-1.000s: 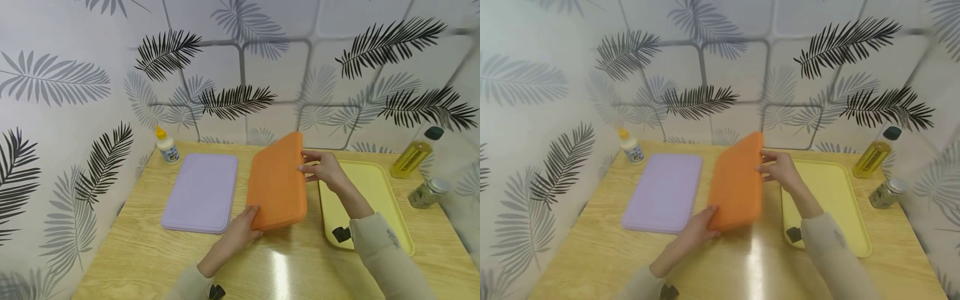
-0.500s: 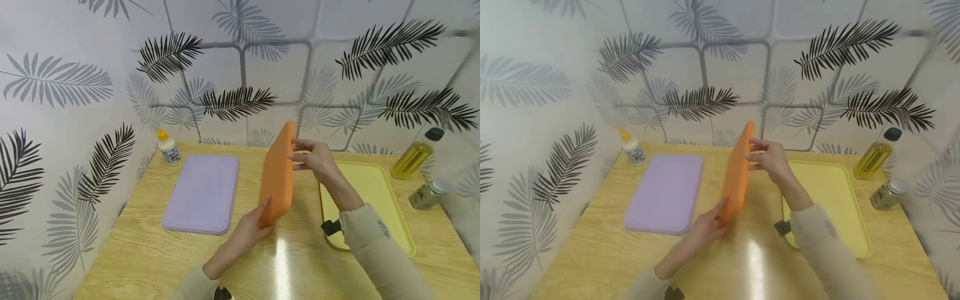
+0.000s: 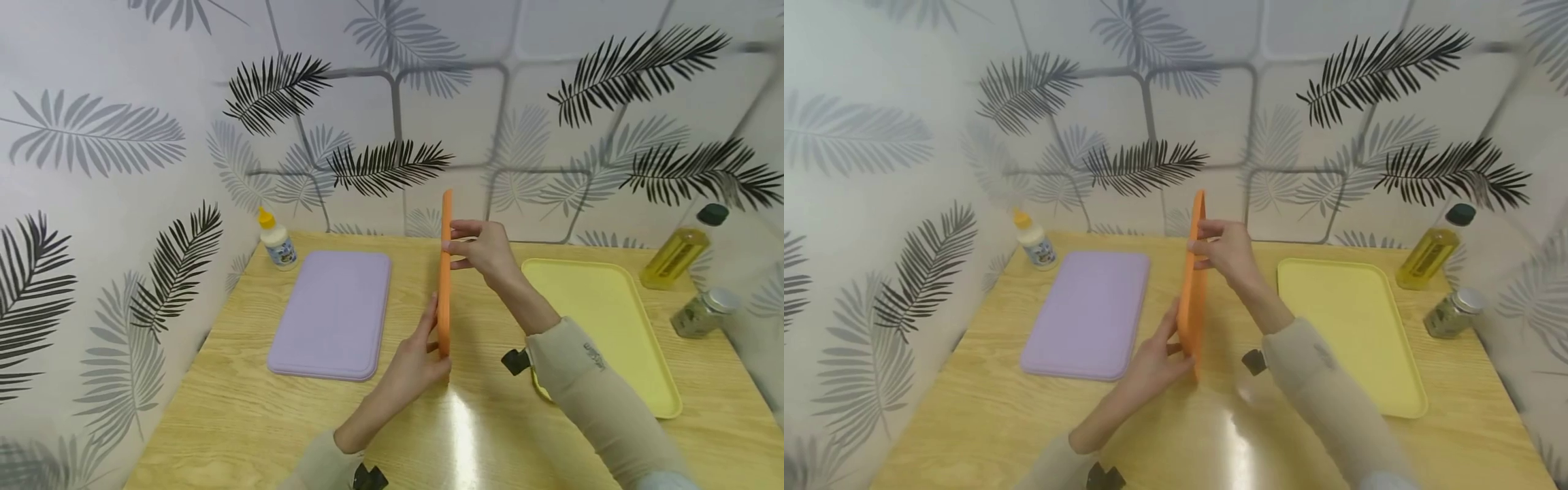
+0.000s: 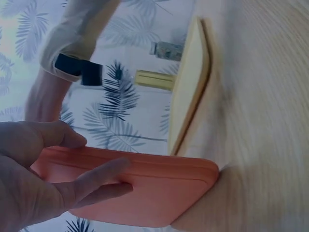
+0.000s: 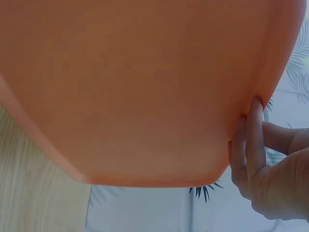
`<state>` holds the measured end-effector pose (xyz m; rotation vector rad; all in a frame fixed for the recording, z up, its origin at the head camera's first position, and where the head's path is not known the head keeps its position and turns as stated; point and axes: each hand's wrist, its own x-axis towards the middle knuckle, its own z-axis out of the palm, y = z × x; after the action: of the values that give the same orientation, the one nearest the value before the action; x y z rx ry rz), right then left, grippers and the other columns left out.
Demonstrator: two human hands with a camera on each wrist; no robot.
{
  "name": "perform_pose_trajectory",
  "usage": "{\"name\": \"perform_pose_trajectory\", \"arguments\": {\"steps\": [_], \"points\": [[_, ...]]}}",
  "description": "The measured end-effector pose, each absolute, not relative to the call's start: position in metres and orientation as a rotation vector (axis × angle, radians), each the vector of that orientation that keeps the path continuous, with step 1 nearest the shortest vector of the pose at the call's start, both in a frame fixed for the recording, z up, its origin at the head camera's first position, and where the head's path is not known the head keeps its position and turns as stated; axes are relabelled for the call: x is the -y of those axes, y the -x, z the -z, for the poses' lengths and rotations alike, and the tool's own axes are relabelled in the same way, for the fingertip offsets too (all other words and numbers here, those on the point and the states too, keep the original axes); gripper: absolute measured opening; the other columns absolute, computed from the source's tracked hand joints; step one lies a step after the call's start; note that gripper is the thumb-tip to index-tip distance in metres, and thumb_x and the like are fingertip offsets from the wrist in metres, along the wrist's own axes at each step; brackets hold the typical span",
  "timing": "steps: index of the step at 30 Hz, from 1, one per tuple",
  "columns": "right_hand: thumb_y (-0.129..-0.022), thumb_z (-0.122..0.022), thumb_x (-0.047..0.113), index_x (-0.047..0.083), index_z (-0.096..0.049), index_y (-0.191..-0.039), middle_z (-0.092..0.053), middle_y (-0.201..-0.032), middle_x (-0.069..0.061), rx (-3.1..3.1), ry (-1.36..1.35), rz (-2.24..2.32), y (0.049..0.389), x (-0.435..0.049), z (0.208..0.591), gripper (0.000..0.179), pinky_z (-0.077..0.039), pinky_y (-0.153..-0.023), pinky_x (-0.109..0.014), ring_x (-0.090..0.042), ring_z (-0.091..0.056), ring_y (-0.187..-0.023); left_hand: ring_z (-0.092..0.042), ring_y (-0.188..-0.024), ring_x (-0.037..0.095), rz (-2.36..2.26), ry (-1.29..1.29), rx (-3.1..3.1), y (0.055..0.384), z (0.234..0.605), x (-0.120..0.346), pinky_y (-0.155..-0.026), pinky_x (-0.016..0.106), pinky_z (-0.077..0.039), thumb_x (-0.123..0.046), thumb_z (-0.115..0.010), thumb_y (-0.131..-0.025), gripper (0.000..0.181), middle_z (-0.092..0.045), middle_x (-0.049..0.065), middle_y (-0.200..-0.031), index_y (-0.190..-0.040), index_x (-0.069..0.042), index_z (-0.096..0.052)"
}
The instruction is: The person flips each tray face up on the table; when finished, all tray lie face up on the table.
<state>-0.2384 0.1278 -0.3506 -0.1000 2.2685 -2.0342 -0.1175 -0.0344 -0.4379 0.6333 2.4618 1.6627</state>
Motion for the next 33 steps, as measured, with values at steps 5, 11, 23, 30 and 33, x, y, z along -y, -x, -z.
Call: {"name": "perform_pose_trajectory", "arguments": {"steps": [5,11,23,30,33], "points": [[-0.086,-0.069,-0.003,-0.005,-0.054,-0.132,-0.054,-0.121,-0.021,-2.261,0.090,2.048,0.239,-0.117,0.353,0.049,-0.058,-0.061,-0.030,-0.014,-0.064,-0.079,-0.058,-0.114,0.039,-1.736,-0.537,-2.439,0.116,0.424,0.032,-0.070,0.023,-0.056,0.008,-0.060,-0.083,0.109,-0.027,0.013,-0.155,-0.153,-0.042,0.006],[-0.086,-0.069,-0.002,-0.004,-0.054,-0.132,-0.056,-0.121,-0.020,-2.248,0.070,2.067,0.237,-0.112,0.354,0.048,-0.058,-0.060,-0.031,-0.015,-0.065,-0.077,-0.061,-0.109,0.040,-1.744,-0.460,-2.478,0.112,0.414,0.034,-0.054,0.021,-0.052,0.006,-0.060,-0.082,0.099,-0.041,0.016,-0.146,-0.154,-0.041,-0.010],[-0.093,-0.065,0.011,-0.003,-0.050,-0.137,-0.055,-0.120,-0.021,-2.217,0.128,2.052,0.232,-0.106,0.371,0.048,-0.059,-0.067,-0.035,-0.024,-0.066,-0.090,-0.059,-0.115,0.036,-1.952,-0.343,-2.360,0.107,0.401,0.042,-0.070,0.027,-0.057,0.001,-0.063,-0.087,0.076,-0.048,0.017,-0.142,-0.152,-0.016,-0.029],[-0.102,-0.047,0.026,-0.015,-0.038,-0.139,-0.045,-0.135,-0.035,-2.634,0.170,1.389,0.214,-0.146,0.449,0.055,-0.042,-0.100,-0.055,-0.048,-0.045,-0.123,-0.070,-0.089,0.030,-2.033,-0.202,-2.276,0.107,0.413,0.055,-0.070,0.032,-0.058,0.005,-0.061,-0.089,0.073,-0.044,0.022,-0.142,-0.152,-0.010,-0.027],[-0.099,-0.047,0.022,-0.021,-0.033,-0.137,-0.041,-0.135,-0.040,-2.679,0.089,1.205,0.211,-0.164,0.474,0.058,-0.037,-0.103,-0.055,-0.051,-0.040,-0.126,-0.068,-0.095,0.031,-2.137,-0.150,-2.166,0.110,0.419,0.063,-0.075,0.036,-0.058,0.006,-0.061,-0.089,0.074,-0.043,0.021,-0.143,-0.152,-0.008,-0.025]]}}
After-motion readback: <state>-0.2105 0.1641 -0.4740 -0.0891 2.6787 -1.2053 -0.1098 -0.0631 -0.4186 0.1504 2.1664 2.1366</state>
